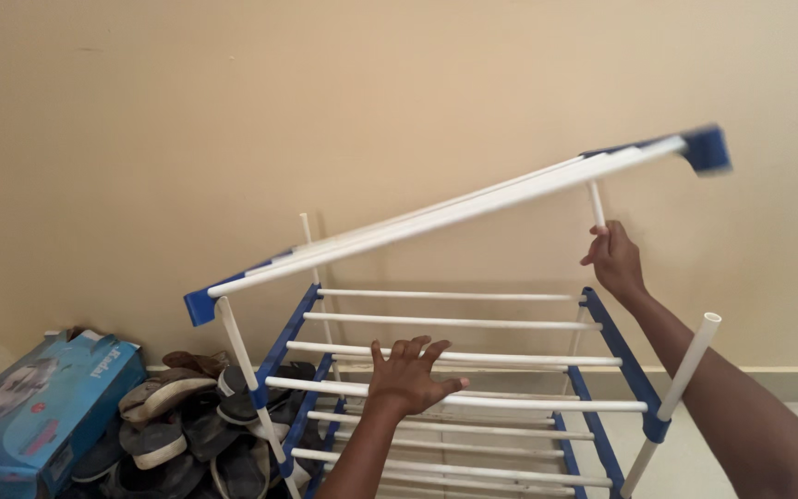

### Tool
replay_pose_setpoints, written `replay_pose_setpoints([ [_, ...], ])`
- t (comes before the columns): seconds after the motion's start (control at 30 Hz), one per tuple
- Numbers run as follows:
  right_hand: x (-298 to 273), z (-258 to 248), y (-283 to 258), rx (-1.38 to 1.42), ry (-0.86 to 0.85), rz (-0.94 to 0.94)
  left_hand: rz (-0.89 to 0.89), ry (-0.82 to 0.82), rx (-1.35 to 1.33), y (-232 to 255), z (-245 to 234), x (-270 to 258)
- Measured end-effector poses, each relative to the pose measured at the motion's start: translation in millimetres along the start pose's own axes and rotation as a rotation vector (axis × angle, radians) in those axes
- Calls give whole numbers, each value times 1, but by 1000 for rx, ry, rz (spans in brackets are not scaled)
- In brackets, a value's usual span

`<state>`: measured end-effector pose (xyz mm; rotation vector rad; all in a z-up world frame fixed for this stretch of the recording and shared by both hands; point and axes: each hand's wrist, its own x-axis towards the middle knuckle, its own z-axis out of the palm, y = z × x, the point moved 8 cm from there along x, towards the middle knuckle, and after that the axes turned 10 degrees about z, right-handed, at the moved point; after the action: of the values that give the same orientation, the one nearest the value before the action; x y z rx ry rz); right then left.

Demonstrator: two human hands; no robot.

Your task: The person assembles a white and blue plastic shoe rack by inserting horizontal bars into vertical supports and connecting side frames. The person handles multiple bars and connectors, aligning and securing them to form the rack structure.

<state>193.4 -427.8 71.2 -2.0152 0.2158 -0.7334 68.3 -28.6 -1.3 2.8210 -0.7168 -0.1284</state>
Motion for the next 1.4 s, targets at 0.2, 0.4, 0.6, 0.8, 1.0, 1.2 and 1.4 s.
replay_pose_setpoints([
  [0.2, 3, 14, 23, 248, -58, -6, 6, -24, 6, 2, -1, -2],
  [0.4, 17, 16, 38, 324, -88, -1, 18, 18, 18, 0, -2, -2],
  [0.6, 18, -1, 19, 335, -115, -54, 52, 190, -7, -4, -3, -3],
  [0.8, 29, -23, -14, 322, -158, -92, 269, 1025, -1058, -39, -57, -38],
  [1.0, 36, -38, -62, 299, -271, -106, 497, 1248, -2148, -75, -135, -77],
  [1.2, 22, -44, -114, 686, -600, -97, 336, 1362, -1952, -78, -207, -103],
  [1.4, 7, -64, -160, 750, -604, -167, 537, 1132, -2060, -67, -256, -124],
])
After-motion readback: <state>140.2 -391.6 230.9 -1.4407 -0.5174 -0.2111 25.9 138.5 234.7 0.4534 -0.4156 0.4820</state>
